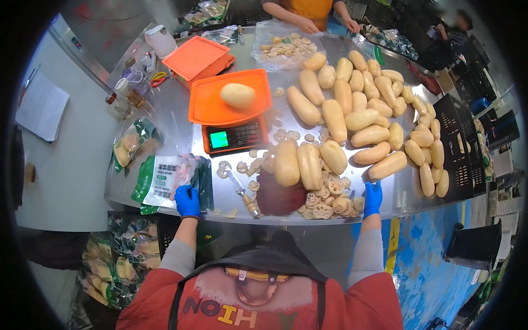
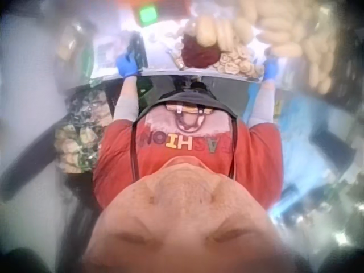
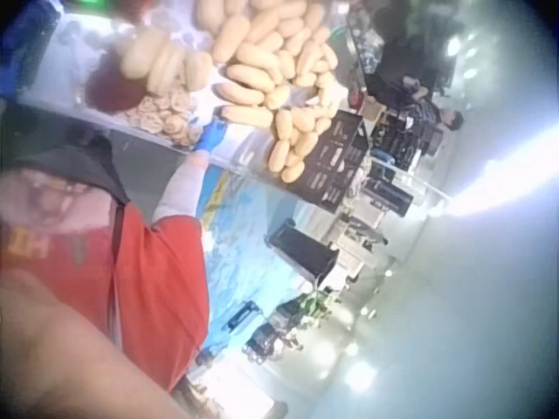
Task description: The person selects elongated pale vegetables from a metal table, trims the ends with a knife, weighs them on a digital scale, places them into plastic bags, and stacks the sealed packages in a crate. Another person works in the background performing similar tasks.
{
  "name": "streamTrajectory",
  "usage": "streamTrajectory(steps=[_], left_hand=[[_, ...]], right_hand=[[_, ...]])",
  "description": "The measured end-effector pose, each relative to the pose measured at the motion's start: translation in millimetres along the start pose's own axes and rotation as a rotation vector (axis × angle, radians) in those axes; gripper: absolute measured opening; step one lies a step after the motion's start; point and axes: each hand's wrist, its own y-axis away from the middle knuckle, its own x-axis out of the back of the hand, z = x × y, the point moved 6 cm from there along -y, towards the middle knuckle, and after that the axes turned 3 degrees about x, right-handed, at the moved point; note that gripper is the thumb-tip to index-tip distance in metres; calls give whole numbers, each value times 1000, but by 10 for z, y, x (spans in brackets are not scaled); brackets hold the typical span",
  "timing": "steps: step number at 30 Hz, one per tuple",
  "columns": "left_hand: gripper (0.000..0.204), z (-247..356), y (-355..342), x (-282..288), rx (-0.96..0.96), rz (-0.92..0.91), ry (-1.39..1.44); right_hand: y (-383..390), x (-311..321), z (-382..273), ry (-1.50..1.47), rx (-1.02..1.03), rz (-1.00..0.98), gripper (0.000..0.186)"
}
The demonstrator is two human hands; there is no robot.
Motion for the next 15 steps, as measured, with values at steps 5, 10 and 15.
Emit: streamTrajectory(steps=[5,10,15], left_hand=[[16,-4,-23,-72,-52,43,67],[16,-291,-36,-284,-37,13,107],[19,-213,-67,-264,-4,-23,36]], right_hand=[[631,-98,6,556,577,331,56],[854,-299,-19,507,482,239,56],[968,-412,-238,798,303,162,49]])
